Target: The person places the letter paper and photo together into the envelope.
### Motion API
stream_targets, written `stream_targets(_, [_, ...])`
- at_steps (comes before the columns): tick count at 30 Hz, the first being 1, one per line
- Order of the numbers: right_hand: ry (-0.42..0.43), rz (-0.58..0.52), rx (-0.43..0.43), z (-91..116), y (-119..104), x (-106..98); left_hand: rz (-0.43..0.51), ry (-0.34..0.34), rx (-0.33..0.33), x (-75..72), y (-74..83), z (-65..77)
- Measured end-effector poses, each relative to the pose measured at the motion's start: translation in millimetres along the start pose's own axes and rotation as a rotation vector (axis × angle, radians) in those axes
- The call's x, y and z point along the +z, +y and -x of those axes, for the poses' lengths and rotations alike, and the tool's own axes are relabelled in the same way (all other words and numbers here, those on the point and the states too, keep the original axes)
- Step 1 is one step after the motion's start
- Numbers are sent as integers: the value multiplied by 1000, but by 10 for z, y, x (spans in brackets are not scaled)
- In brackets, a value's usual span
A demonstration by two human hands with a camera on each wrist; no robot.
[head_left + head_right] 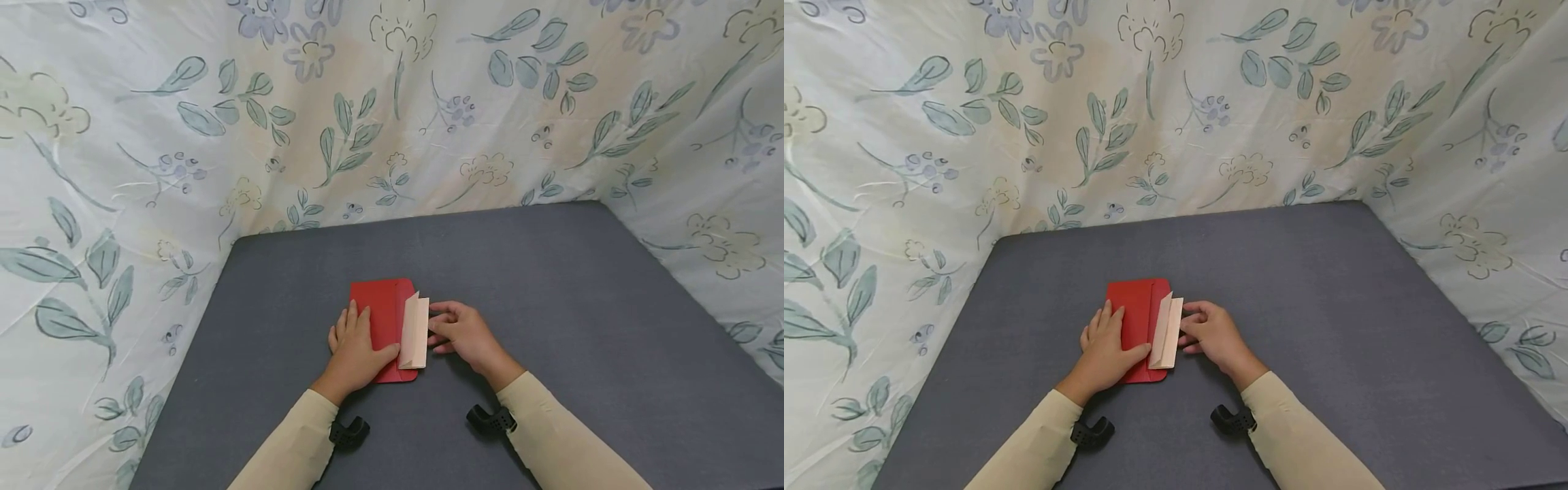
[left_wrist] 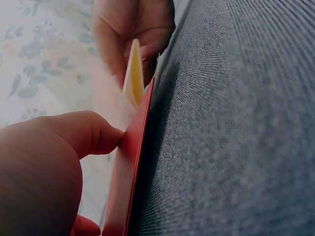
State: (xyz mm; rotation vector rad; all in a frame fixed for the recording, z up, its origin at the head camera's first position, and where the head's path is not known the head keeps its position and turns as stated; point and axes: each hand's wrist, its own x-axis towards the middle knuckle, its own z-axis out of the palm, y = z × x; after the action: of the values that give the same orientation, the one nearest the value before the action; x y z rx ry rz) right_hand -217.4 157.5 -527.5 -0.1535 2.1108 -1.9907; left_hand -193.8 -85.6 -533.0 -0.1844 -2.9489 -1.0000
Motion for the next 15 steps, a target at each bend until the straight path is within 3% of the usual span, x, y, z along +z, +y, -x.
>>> stream_targets(15, [-43,34,32,54,-135,5,-12,-23,-13,-68,17,-24])
